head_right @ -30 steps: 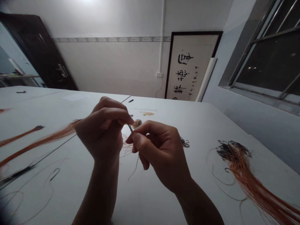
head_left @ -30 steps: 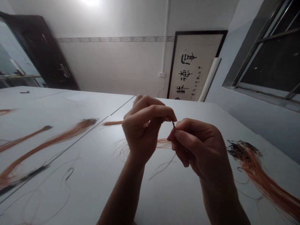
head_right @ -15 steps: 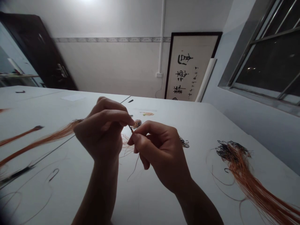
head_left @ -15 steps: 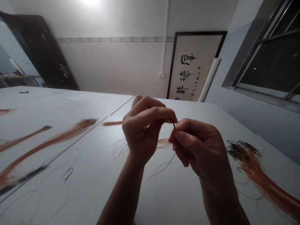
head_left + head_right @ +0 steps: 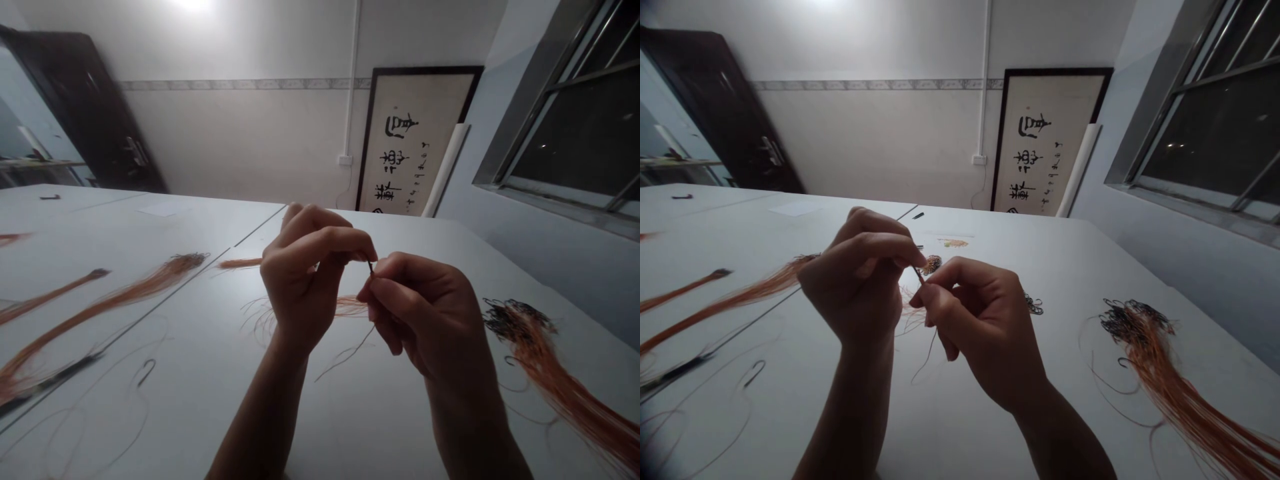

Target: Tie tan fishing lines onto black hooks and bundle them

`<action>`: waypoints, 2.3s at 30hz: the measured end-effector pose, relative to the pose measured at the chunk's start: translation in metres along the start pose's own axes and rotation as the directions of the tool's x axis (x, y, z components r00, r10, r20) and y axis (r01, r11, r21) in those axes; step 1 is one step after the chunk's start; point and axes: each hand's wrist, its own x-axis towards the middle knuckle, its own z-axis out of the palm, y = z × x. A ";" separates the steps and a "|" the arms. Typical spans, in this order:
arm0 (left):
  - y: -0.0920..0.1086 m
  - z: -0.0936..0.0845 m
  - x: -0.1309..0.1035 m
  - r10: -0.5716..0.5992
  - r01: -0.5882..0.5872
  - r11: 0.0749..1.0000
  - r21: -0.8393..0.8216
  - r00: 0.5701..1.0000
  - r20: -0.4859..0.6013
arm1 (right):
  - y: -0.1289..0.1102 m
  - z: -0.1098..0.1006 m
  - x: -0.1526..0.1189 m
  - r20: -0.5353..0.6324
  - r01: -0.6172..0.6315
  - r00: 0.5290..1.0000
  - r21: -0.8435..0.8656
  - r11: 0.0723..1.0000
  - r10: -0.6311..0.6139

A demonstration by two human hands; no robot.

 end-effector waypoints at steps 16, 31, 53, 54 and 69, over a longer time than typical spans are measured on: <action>-0.002 0.002 -0.002 -0.054 0.058 0.994 -0.088 0.998 0.039 | 0.001 0.000 -0.003 -0.028 0.006 1.000 -0.016 1.000 -0.007; -0.002 0.004 -0.002 -0.028 0.032 0.992 -0.123 0.999 0.035 | -0.002 0.001 -0.004 -0.009 0.014 1.000 -0.003 1.000 -0.014; 0.000 0.003 -0.001 -0.016 0.018 0.994 -0.104 1.000 0.018 | -0.002 0.001 -0.004 -0.018 0.018 1.000 -0.006 1.000 -0.018; 0.000 0.003 -0.001 -0.016 0.018 0.995 -0.101 1.000 0.022 | -0.002 0.001 -0.004 -0.014 0.020 1.000 0.000 1.000 -0.020; 0.002 0.003 -0.001 0.011 -0.010 0.998 -0.057 1.000 0.016 | -0.002 -0.001 -0.004 -0.015 0.029 0.999 -0.017 0.999 -0.030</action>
